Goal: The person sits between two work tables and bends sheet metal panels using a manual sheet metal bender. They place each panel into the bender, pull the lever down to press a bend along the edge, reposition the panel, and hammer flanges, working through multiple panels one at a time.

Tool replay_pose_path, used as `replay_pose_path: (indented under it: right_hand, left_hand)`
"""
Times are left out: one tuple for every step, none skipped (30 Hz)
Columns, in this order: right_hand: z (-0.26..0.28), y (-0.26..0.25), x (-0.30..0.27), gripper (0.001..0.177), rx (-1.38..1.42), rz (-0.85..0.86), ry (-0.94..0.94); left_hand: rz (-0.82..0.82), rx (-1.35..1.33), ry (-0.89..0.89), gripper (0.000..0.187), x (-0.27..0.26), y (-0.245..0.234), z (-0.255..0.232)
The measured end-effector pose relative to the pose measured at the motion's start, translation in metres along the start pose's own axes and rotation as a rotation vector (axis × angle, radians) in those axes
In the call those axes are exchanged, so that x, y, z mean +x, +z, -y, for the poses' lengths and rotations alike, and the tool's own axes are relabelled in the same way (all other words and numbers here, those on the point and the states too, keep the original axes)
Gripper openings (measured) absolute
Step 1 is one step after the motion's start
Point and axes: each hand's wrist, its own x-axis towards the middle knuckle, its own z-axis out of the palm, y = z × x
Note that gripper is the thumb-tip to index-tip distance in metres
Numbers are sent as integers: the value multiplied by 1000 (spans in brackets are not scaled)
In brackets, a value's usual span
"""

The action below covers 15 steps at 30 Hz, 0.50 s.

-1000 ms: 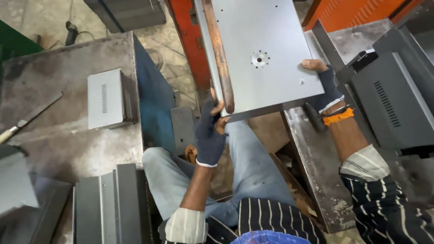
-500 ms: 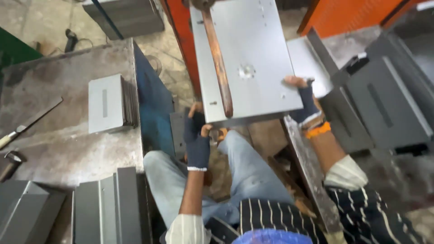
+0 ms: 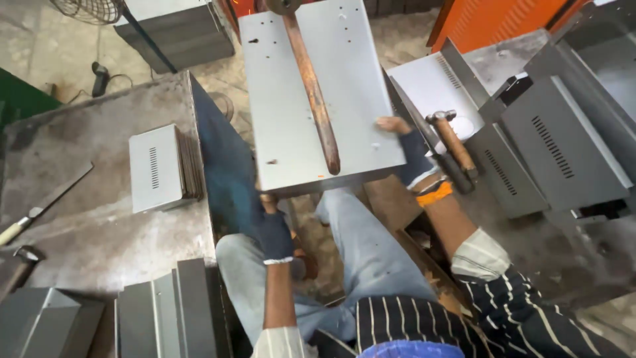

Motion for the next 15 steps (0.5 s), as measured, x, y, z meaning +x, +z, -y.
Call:
replay_pose_path:
  right_hand:
    - [-21,-14,1,42,72,2,2]
    - [-18,4,-16,42,78,-12,9]
    - [-8,25,-23,40,67,-32,30]
    - [2,46,-30,38,56,-51,51]
    - [0,50,-30,38,66,-52,49]
    - [-1,54,-29,38,91,-32,98]
    - [3,54,-27,38,110,-16,141]
    - [-4,55,-22,38,113,-19,133]
    - [-12,57,-17,39,67,-50,91]
    - [-20,58,-13,40,21,-81,49]
    - [-19,68,-18,40,23,-90,45]
    - [-18,77,-22,40,-25,-84,71]
    - [-17,88,-23,40,-71,-74,93]
    - [-10,94,-29,40,-65,-80,87]
    - [-9,102,-39,40,-76,-52,55]
  left_hand:
    - [-141,16,-259,51,-5,-12,12]
    - [-134,26,-272,51,-11,-14,-5]
    - [-69,-6,-113,50,-7,-13,-22]
    - [-4,-40,45,48,-3,-11,-40]
    - [1,-32,49,48,-3,-17,-29]
    - [-24,-12,47,48,-3,-23,-18]
    - [-46,0,45,47,-1,-23,-6]
    - [-38,-1,47,47,5,-28,1]
    - [-111,-33,19,45,10,-35,7]
    - [-183,-65,-9,44,15,-41,14]
    - [-174,-65,-13,44,15,-43,8]
    - [-175,-19,0,45,15,-44,3]
    - [-174,27,19,46,18,-46,-3]
    - [-164,28,21,46,20,-44,-5]
    - [-159,36,34,47,14,-47,-8]
